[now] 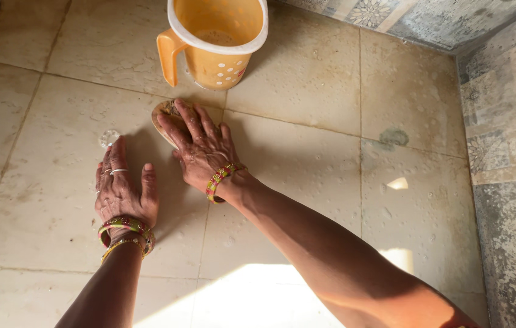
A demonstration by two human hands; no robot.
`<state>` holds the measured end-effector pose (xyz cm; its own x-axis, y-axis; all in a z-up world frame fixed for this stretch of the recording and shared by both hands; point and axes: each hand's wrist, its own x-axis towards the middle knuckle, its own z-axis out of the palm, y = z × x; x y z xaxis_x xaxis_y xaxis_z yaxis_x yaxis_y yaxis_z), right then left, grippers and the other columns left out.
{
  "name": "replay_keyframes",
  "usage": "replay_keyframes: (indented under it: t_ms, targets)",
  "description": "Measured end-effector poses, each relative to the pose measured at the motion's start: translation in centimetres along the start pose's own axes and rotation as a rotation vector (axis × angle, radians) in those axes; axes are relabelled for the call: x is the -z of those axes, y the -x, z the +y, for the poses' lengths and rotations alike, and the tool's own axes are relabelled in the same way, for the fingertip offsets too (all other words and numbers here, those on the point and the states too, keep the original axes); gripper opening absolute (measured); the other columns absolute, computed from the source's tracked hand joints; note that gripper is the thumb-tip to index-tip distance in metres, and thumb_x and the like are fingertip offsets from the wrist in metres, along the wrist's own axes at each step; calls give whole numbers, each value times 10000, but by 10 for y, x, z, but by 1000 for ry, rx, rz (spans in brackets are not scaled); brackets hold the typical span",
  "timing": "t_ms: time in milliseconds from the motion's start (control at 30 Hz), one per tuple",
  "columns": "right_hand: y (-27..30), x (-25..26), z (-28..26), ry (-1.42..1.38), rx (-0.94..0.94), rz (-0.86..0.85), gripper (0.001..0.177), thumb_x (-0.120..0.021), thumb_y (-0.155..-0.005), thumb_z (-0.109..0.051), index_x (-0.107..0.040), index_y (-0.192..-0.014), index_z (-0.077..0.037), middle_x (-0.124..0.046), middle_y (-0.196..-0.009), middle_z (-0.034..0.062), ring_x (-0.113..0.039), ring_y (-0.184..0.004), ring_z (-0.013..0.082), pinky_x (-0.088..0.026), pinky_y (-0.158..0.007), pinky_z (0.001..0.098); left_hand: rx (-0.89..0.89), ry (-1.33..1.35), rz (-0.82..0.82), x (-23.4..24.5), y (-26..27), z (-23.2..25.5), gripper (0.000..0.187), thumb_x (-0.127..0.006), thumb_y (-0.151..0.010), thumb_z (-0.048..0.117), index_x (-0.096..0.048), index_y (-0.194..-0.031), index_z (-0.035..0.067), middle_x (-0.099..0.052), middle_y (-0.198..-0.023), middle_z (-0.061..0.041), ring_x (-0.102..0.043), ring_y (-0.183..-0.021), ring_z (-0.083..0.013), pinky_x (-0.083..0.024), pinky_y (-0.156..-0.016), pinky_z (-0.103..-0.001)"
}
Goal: The person scrubs a tiled floor with a sponge, repeatedly dipping it into a yellow bucket of soapy water. They clean the floor surface and the corners where the floor meets the wall, moving the bucket as needed to reach different areas.
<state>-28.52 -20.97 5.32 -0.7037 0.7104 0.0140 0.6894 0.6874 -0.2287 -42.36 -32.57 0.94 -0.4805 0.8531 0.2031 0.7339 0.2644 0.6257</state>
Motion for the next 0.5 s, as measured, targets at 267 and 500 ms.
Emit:
replay_keyframes:
  t_ms: [267,500]
  targets:
    - [115,-9,-53,-55,148,-112,573,-631,-971,-335,-419,-1503,-310,-214,-1689,72,-327,-1485,385,-337,-1132,601,-68,-3,-130,32,35,-24,574,-403,-1051,348,-381,-1572,107,-458,-1553,-198,-390,-1458,-366,-231,-1222,-487]
    - [33,-35,-69,12,-8,31,675,-574,-975,-402,-284,-1579,-315,-140,-1683,68,-255,-1507,377,-268,-1133,673,-68,-99,-77,74,84,-54,611,-433,-1044,380,-360,-1589,113,-472,-1567,-171,-411,-1472,-350,-235,-1245,-492]
